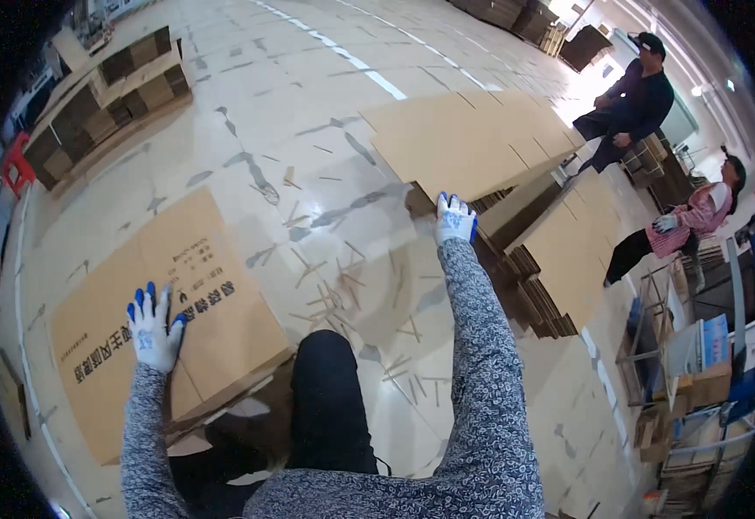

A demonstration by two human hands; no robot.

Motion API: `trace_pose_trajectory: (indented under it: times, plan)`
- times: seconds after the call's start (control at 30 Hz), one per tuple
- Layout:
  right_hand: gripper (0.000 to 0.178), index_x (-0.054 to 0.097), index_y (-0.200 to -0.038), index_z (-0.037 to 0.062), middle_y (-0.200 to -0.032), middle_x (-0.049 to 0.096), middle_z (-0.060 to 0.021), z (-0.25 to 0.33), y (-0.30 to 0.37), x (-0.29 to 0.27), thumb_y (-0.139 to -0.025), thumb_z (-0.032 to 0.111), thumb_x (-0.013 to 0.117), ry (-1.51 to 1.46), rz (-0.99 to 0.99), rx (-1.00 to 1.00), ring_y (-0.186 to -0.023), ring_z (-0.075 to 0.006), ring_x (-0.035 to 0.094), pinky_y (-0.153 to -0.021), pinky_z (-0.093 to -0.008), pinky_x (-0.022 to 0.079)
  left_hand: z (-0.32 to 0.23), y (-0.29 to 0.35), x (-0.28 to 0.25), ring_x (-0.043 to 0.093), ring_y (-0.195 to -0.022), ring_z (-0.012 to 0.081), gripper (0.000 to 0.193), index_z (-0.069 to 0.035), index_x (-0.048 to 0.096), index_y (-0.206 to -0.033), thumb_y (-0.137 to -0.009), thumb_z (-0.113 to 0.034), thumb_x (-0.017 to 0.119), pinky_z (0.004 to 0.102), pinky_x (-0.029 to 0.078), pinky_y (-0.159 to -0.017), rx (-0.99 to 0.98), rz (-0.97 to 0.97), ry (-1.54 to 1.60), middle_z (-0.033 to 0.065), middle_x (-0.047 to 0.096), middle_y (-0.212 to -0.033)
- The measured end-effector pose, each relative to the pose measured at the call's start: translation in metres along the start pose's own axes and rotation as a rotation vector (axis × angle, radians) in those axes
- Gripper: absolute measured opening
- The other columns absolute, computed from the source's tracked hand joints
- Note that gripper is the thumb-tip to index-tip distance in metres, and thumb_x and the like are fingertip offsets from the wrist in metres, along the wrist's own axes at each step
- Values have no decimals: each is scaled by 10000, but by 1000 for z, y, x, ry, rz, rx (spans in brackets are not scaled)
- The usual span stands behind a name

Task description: Folding and stacking cardboard boxes in a warehouse environment.

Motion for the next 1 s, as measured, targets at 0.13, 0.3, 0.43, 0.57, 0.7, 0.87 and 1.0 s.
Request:
trace_pose_trajectory:
  times: [0.13, 0.3, 0.43, 0.57, 0.7, 0.87, 1.0]
  plan:
    - [456, 549, -1227, 111, -1152, 638, -99, -12, -8, 8, -810, 260, 659, 138, -120, -113, -1051, -262, 625, -918, -451, 435, -10, -3, -1, 248, -1409, 416, 671, -144, 379, -1470, -865, -273, 640, 537, 149, -1163, 19, -12, 62, 176, 286, -1540]
    - [350, 595, -1135, 95, -981, 670, -119, 25, 28, -110, -810, 212, 652, -107, -303, -371, -861, -278, 669, -801, -420, 500, -1, 8, 8, 243, -1409, 426, 684, -135, 385, -1463, -851, -286, 652, 553, 137, -1163, -14, 1, 49, 183, 294, -1533]
    - [386, 595, -1186, 93, -958, 665, -156, 11, 86, -281, -806, 125, 649, -291, -682, -381, -803, -305, 672, -708, -404, 537, 1, 10, 7, 237, -1412, 425, 694, -135, 386, -1462, -844, -288, 660, 554, 134, -1165, -29, 7, 64, 185, 294, -1532]
    - [422, 563, -1284, 82, -999, 668, -176, -69, 90, -333, -868, 139, 594, -390, -973, -79, -836, -348, 669, -734, -421, 536, 1, 10, 2, 222, -1419, 422, 702, -137, 381, -1464, -839, -283, 665, 554, 127, -1168, -29, 9, 91, 185, 292, -1533]
    - [375, 569, -1285, 71, -1073, 667, -198, -146, 50, -255, -926, 175, 539, -360, -810, 287, -916, -368, 666, -798, -427, 529, -5, 5, 0, 208, -1425, 417, 706, -137, 376, -1467, -839, -280, 665, 553, 112, -1172, -38, 41, 108, 186, 286, -1535]
    - [503, 503, -1347, 89, -1173, 625, -213, -182, 32, -31, -932, 368, 551, -423, -527, 614, -1101, -355, 595, -951, -435, 468, -6, 4, -3, 203, -1427, 415, 699, -136, 374, -1469, -849, -287, 658, 551, 98, -1174, -50, 56, 119, 193, 281, -1536]
    - [606, 494, -1351, 44, -1224, 596, -243, -140, 51, 59, -928, 474, 557, -486, -328, 912, -1164, -394, 555, -1013, -449, 436, -5, 5, -3, 204, -1426, 417, 690, -136, 377, -1467, -855, -295, 653, 552, 97, -1172, -70, 66, 115, 199, 280, -1534]
Point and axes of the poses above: each hand's wrist, its own y-axis away from the middle knuckle, its own x-axis out of the palm, z = x × y, the point moved 5 cm from there along -y, towards the middle knuckle
